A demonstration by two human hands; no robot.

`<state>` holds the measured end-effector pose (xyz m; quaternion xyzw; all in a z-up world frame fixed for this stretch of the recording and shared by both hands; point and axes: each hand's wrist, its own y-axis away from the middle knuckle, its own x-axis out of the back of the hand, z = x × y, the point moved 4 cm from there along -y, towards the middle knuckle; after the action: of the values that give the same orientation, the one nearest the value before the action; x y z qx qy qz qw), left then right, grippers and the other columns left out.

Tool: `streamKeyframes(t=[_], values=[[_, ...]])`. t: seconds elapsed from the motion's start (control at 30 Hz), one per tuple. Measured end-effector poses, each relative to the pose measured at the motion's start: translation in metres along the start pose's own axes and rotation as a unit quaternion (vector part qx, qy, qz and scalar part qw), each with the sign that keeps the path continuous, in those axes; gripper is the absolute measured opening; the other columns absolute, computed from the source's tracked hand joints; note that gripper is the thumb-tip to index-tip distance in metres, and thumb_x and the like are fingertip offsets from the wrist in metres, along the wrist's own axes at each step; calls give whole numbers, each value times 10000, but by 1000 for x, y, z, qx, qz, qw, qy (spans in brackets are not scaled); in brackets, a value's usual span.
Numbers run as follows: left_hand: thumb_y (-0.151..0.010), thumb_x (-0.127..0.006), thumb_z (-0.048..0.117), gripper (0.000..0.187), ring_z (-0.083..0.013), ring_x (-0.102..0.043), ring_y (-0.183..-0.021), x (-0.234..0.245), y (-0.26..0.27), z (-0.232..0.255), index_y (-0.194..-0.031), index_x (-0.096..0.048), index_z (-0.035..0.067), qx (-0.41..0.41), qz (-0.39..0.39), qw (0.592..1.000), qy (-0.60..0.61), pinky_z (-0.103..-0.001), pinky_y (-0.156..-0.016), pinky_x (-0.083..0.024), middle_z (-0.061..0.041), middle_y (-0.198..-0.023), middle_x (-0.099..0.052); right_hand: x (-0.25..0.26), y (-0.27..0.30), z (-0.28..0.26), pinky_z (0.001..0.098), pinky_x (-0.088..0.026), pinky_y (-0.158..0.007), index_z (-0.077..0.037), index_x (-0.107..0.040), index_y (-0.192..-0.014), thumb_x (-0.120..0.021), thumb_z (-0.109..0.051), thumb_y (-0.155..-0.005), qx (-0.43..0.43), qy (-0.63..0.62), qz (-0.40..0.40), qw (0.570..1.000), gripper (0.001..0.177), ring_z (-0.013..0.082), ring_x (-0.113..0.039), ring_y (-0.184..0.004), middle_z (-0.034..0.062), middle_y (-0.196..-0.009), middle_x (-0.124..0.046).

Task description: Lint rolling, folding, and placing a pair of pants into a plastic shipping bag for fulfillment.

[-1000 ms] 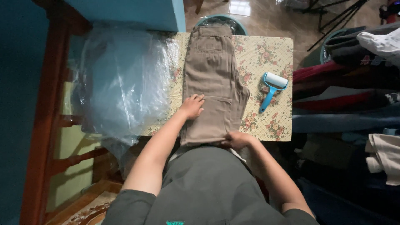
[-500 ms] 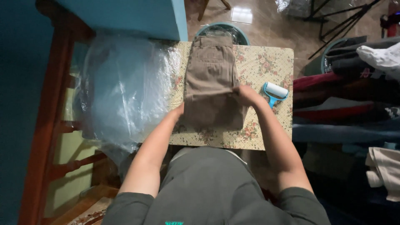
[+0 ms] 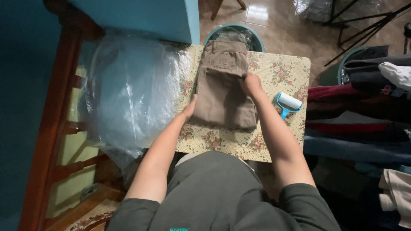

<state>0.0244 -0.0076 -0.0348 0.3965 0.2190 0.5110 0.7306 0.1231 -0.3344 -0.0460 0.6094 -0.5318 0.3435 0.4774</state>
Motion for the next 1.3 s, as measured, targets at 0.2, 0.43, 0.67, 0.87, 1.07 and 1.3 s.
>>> streamKeyframes(t=[0.2,0.43,0.67,0.87,1.07,1.3], values=[[-827,-721,530,676,-362,-600,-1285,13,-26,-25,-1240,-701,-5,-69,18,963,-258,-517,-1075,-477,-210,-1310,-673,5,20,-11,613,-563,-912,-156,-728,-1197,-680,-320,-957,-63,-47,-7,997,294,421,-711,-1082,169,-1070,-739],[-791,-717,511,635,-356,-650,-1124,13,-28,-31,-1116,-708,-35,-66,16,967,-247,-521,-963,-504,-212,-1135,-689,8,32,-15,582,-542,-972,-45,-638,-1285,-752,-272,-938,-41,-85,39,995,430,466,-679,-1120,259,-1119,-710],[-867,-737,398,541,-350,-634,-1237,15,-41,-47,-1264,-678,36,-127,43,980,-145,-506,-1026,-514,-183,-1247,-710,-50,26,14,836,-373,-987,-209,-423,-1472,-634,-211,-1014,-131,-124,6,984,504,486,-604,-1220,182,-1340,-526],[-945,-717,346,805,-379,-454,-1445,-4,42,2,-1558,-339,-13,-145,126,962,-196,-506,-1170,-432,-271,-1538,-462,-11,59,-24,782,-384,-972,-148,-345,-1573,-655,-157,-992,-73,-42,108,991,658,521,-588,-1227,264,-1472,-429],[-813,-793,143,800,-448,-506,-1327,-30,55,20,-1519,-429,58,-442,266,715,-472,-561,-1032,-492,-270,-1427,-477,-11,117,-99,586,-419,-1079,-49,-454,-1565,-599,-235,-959,143,99,209,962,650,515,-438,-1396,354,-1493,-449],[-1016,-419,599,667,-329,-182,-1589,-22,45,-4,-1599,-389,275,-344,146,667,-645,-697,-1198,-212,-136,-1718,-215,-58,165,-102,632,-137,-1235,-176,-368,-1622,-475,-638,-997,130,79,67,986,784,400,-224,-1572,219,-1664,-322]])
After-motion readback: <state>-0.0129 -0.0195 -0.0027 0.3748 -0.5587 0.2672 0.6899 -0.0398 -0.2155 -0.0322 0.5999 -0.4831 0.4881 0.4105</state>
